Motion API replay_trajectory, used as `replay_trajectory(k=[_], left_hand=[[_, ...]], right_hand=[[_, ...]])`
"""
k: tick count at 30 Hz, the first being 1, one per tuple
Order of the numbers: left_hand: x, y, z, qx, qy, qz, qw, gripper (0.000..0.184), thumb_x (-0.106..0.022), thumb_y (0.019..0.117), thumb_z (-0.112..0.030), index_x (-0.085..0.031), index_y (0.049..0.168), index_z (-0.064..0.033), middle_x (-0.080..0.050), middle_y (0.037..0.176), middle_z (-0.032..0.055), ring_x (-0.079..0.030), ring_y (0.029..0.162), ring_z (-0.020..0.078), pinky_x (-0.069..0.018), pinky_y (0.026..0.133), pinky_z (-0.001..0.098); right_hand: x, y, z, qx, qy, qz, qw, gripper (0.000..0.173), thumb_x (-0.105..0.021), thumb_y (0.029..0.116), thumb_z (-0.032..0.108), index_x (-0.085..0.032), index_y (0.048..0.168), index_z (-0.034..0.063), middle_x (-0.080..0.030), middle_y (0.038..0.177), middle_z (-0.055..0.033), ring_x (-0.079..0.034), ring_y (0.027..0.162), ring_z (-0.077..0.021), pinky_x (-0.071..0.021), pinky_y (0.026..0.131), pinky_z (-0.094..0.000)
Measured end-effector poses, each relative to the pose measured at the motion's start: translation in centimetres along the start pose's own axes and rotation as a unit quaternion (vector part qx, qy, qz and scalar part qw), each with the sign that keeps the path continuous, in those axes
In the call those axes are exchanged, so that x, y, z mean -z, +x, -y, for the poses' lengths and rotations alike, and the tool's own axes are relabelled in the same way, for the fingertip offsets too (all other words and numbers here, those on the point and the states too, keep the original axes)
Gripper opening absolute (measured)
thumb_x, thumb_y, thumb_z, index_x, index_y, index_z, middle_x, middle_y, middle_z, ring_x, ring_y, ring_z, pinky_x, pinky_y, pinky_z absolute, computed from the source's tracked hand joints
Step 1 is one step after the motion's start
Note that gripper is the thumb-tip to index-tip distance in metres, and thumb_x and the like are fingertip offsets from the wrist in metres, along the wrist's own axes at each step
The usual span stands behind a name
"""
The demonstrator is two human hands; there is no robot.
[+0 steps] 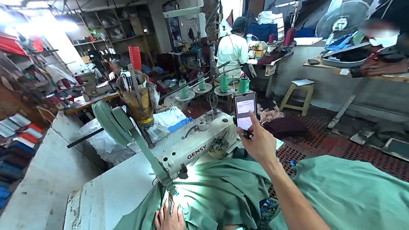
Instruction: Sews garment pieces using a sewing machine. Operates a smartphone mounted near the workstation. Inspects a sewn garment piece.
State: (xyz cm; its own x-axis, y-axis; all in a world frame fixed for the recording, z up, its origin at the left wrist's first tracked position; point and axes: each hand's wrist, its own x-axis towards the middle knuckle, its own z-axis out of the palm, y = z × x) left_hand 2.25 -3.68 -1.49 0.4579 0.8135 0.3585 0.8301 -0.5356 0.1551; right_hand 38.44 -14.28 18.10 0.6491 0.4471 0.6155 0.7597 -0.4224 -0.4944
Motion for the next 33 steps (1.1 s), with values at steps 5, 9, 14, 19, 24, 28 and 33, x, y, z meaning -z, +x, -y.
replay_trajectory(k=[5, 9, 14, 19, 24, 28, 33], left_hand=[[0.1, 0.0, 0.0, -0.001, -0.001, 0.000, 1.000, 0.041, -0.041, 0.1042, -0.034, -0.076, 0.122, -0.0231, -0.053, 0.154, 0.0082, -0.050, 0.140, 0.0315, -0.0299, 0.118, 0.0591], [0.1, 0.0, -0.1, 0.001, -0.004, 0.001, 1.000, 0.041, -0.041, 0.1041, -0.034, -0.075, 0.123, -0.0235, -0.052, 0.154, 0.0090, -0.049, 0.141, 0.0315, -0.0291, 0.118, 0.0596], [-0.2, -0.1, 0.2, -0.002, -0.002, -0.001, 1.000, 0.042, -0.039, 0.1042, -0.035, -0.074, 0.124, -0.0232, -0.052, 0.154, 0.0074, -0.048, 0.142, 0.0314, -0.0286, 0.119, 0.0588], [0.0, 0.0, 0.0, -0.003, -0.001, 0.001, 1.000, 0.041, -0.041, 0.1039, -0.034, -0.075, 0.123, -0.0230, -0.053, 0.153, 0.0096, -0.049, 0.141, 0.0327, -0.0295, 0.118, 0.0588], [0.1, 0.0, 0.0, -0.003, 0.003, 0.000, 1.000, 0.041, -0.040, 0.1038, -0.033, -0.075, 0.123, -0.0232, -0.054, 0.152, 0.0088, -0.050, 0.140, 0.0327, -0.0294, 0.118, 0.0589], [0.1, 0.0, 0.0, -0.003, -0.002, -0.002, 1.000, 0.040, -0.041, 0.1033, -0.033, -0.075, 0.122, -0.0218, -0.054, 0.151, 0.0100, -0.050, 0.140, 0.0332, -0.0298, 0.118, 0.0589], [0.0, 0.0, 0.0, 0.000, 0.002, 0.003, 1.000, 0.041, -0.040, 0.1035, -0.034, -0.075, 0.123, -0.0225, -0.054, 0.152, 0.0093, -0.049, 0.141, 0.0331, -0.0295, 0.118, 0.0588]], right_hand=[[0.2, 0.4, 0.0, 0.006, -0.005, -0.015, 1.000, 0.074, -0.062, 0.0985, 0.047, -0.039, 0.159, 0.0129, -0.072, 0.090, -0.0141, -0.070, 0.078, -0.0355, -0.0541, 0.066, -0.0566], [-0.1, -0.2, 0.2, 0.011, -0.002, 0.002, 1.000, 0.071, -0.061, 0.0988, 0.046, -0.041, 0.158, 0.0131, -0.073, 0.091, -0.0133, -0.070, 0.078, -0.0341, -0.0550, 0.067, -0.0565], [-0.4, -0.8, 0.3, 0.012, 0.002, 0.011, 1.000, 0.070, -0.061, 0.0993, 0.046, -0.042, 0.157, 0.0123, -0.073, 0.092, -0.0137, -0.071, 0.078, -0.0348, -0.0553, 0.066, -0.0570], [-0.2, -0.6, 0.3, 0.016, -0.007, 0.014, 1.000, 0.069, -0.060, 0.0996, 0.045, -0.042, 0.157, 0.0125, -0.073, 0.091, -0.0124, -0.071, 0.078, -0.0335, -0.0554, 0.066, -0.0559], [-0.4, -0.8, 0.4, 0.017, -0.006, 0.029, 0.999, 0.068, -0.059, 0.1002, 0.046, -0.043, 0.157, 0.0130, -0.073, 0.094, -0.0128, -0.071, 0.080, -0.0341, -0.0554, 0.067, -0.0562], [-0.6, -1.2, 0.5, 0.023, -0.006, 0.053, 0.998, 0.065, -0.059, 0.0999, 0.045, -0.046, 0.155, 0.0141, -0.074, 0.098, -0.0133, -0.071, 0.081, -0.0342, -0.0558, 0.068, -0.0565], [-1.3, -1.8, 0.6, 0.035, -0.008, 0.058, 0.998, 0.062, -0.058, 0.0998, 0.045, -0.050, 0.153, 0.0141, -0.074, 0.095, -0.0116, -0.071, 0.078, -0.0325, -0.0560, 0.065, -0.0541]])
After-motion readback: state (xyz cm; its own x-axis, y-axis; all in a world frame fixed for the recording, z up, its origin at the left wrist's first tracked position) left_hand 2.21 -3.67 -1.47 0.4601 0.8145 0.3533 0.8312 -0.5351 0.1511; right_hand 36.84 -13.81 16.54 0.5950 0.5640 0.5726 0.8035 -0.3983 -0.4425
